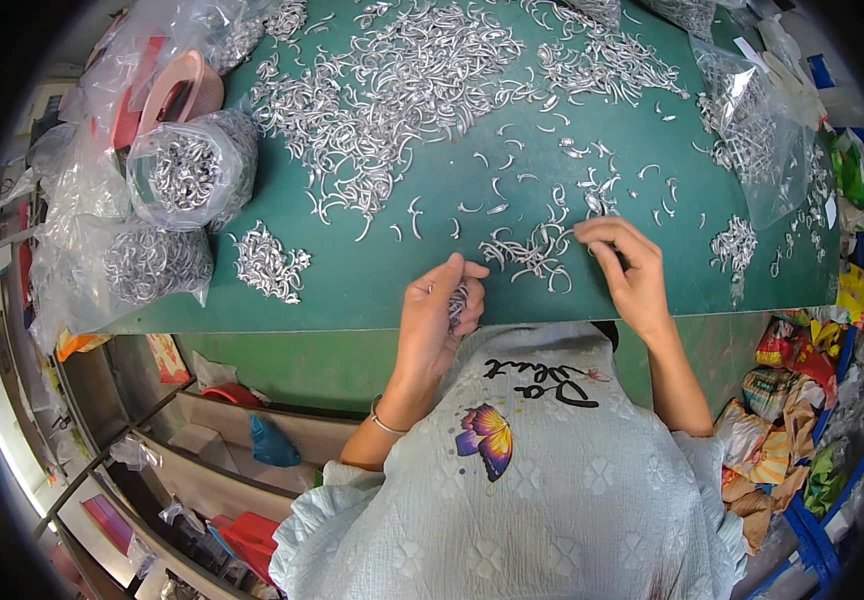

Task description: The person picks up small metal hooks from a table by hand, gathers them into a bunch, and places them into plastic bags.

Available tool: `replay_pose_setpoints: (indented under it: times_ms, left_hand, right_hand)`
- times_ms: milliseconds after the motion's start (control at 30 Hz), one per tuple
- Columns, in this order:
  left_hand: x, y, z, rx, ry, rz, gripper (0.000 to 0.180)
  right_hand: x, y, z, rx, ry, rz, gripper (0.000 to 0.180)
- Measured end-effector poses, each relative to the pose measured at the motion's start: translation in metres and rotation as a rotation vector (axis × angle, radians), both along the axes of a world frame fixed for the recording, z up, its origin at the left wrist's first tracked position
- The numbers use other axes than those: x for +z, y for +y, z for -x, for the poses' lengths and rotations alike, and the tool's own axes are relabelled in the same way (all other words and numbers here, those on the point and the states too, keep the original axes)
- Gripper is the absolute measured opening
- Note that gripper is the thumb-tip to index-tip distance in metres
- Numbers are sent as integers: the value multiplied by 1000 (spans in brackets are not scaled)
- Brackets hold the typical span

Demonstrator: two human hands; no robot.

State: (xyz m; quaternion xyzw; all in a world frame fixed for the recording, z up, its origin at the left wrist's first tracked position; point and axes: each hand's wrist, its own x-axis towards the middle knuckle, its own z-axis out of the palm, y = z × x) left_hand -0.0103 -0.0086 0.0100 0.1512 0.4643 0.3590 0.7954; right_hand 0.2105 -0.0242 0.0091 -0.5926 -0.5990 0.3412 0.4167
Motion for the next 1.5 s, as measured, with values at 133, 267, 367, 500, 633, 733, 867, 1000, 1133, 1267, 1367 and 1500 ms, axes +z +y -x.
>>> replay_pose_setpoints:
  times_ms: [133, 267, 367, 500, 633, 733, 867, 1000, 1133, 1267, 1367, 1500]
  left_hand:
    - [-2, 0, 1, 99, -146, 129, 27]
    - [0, 3, 0, 131, -194, 143, 26]
    - [-3, 4, 0, 125, -222, 131, 27]
    - [-4, 13, -8, 75, -215, 122, 29]
    - [11, 31, -25, 70, -215, 106, 38]
    - [18, 47, -38, 50, -186, 95, 37]
    - [10, 68, -45, 29, -204, 121, 34]
    - [5, 85, -54, 44, -225, 125, 33]
    - [6, 97, -56, 113, -262, 186, 34]
    - [2, 104, -59, 126, -281, 213, 34]
    - [-4, 105, -59, 127, -267, 230, 33]
    - [-6, 107, -59, 121, -252, 236, 32]
  right_hand:
    - [5, -3, -2, 30, -341, -143, 13]
    - [3, -5, -8, 100, -547, -200, 16]
    - [2, -5, -21, 24, -461, -213, 15]
    - [14, 7, -50, -112, -275, -123, 12]
    - [44, 48, -95, -320, -94, -84, 13]
    - [85, 106, -144, -353, -35, -225, 17]
    - [126, 201, -214, -336, -69, -310, 19]
    - [118, 267, -258, -254, -417, -203, 25]
    - [118, 291, -253, -66, -845, 164, 37]
    - [119, 287, -247, 26, -855, 168, 49]
    - [119, 284, -245, -56, -670, 244, 50]
    - [106, 285, -250, -61, -664, 147, 51]
